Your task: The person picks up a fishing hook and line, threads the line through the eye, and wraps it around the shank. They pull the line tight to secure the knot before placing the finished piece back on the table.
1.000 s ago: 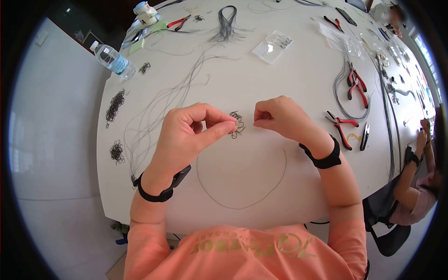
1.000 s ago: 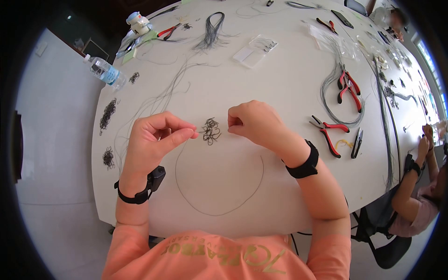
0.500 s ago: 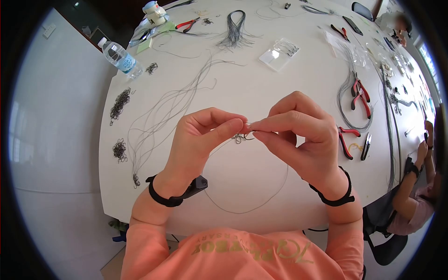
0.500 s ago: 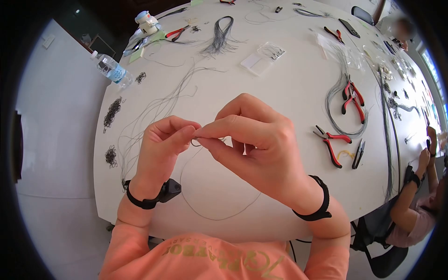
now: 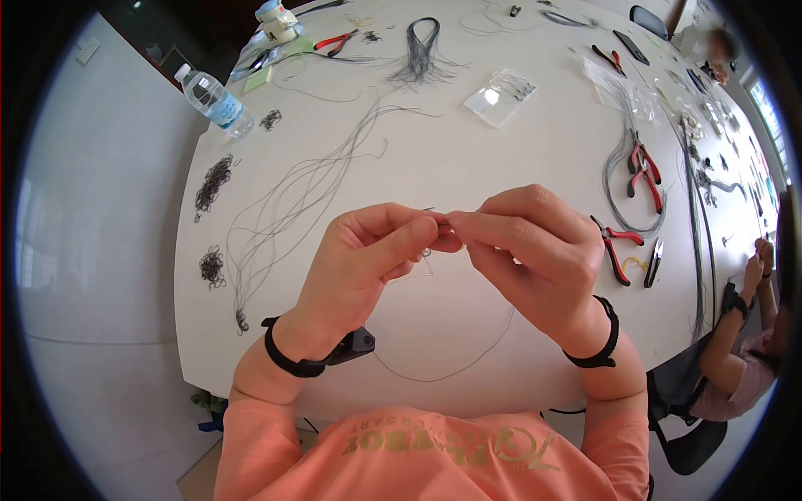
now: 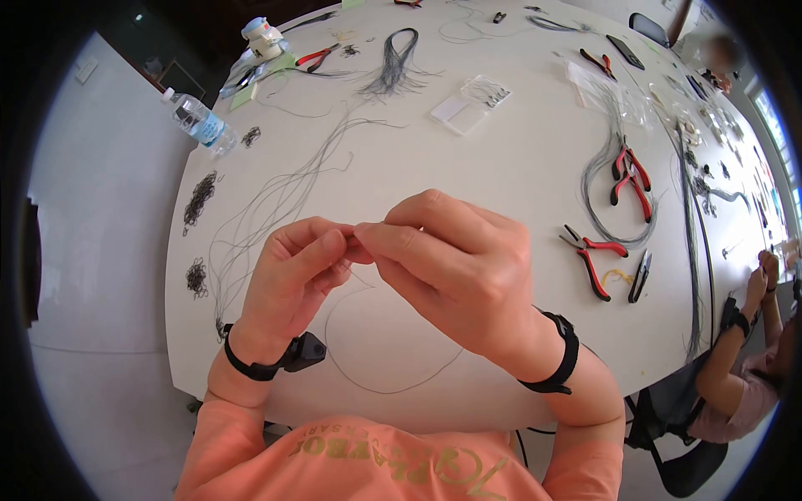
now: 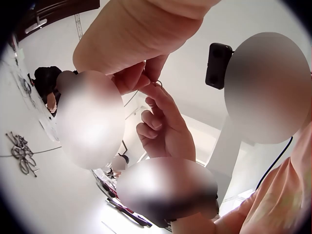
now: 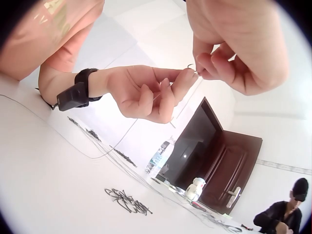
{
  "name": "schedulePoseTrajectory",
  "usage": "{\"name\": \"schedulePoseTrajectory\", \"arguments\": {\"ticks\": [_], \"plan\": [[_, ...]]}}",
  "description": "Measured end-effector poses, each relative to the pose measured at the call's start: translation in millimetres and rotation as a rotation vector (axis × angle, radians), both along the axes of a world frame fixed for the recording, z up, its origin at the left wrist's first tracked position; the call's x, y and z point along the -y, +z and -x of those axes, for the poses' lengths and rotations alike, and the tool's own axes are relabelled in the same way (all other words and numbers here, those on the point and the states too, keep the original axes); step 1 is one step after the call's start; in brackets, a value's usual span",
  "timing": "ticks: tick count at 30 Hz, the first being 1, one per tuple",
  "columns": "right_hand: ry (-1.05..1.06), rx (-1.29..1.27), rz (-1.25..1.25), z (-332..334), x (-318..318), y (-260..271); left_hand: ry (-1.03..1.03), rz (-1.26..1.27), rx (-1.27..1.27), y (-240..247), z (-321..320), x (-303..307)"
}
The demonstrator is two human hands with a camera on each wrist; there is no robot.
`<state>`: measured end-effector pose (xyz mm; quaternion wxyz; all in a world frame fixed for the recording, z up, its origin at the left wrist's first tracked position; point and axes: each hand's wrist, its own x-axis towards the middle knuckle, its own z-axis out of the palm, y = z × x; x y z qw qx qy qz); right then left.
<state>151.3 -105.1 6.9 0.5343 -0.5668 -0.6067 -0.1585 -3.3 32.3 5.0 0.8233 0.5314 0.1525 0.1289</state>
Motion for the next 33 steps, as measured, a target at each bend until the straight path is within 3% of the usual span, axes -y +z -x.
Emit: {"name": "schedulePoseTrajectory", "arguments": {"ticks": [3,6,8,11,18,33], "plan": [[-0.045,0.175,-0.022,1.0,0.1,1.4,0.037,-0.092,0.002,-4.2,-0.7,0.3],[-0.060,0.041,0.085,3.1,3.4,8.0,0.074,-0.154,0.036,-2.5,-1.7,1.3],[-0.053,-0.179,0.310,3.2,10.8,21.4,0.098,-0.188,0.044,-0.2,-3.0,4.0],[-0.032,-0.153,0.338,0.9,13.2,20.5,0.163,-0.242,0.022,0.5,-4.0,6.3],[-0.023,-0.089,0.349,2.8,12.8,17.2,0.093,-0.198,0.052,-1.0,-1.6,6.3],[-0.014,-0.179,0.408,6.3,15.7,22.5,0.105,-0.214,0.099,-4.2,-1.9,8.0]]}}
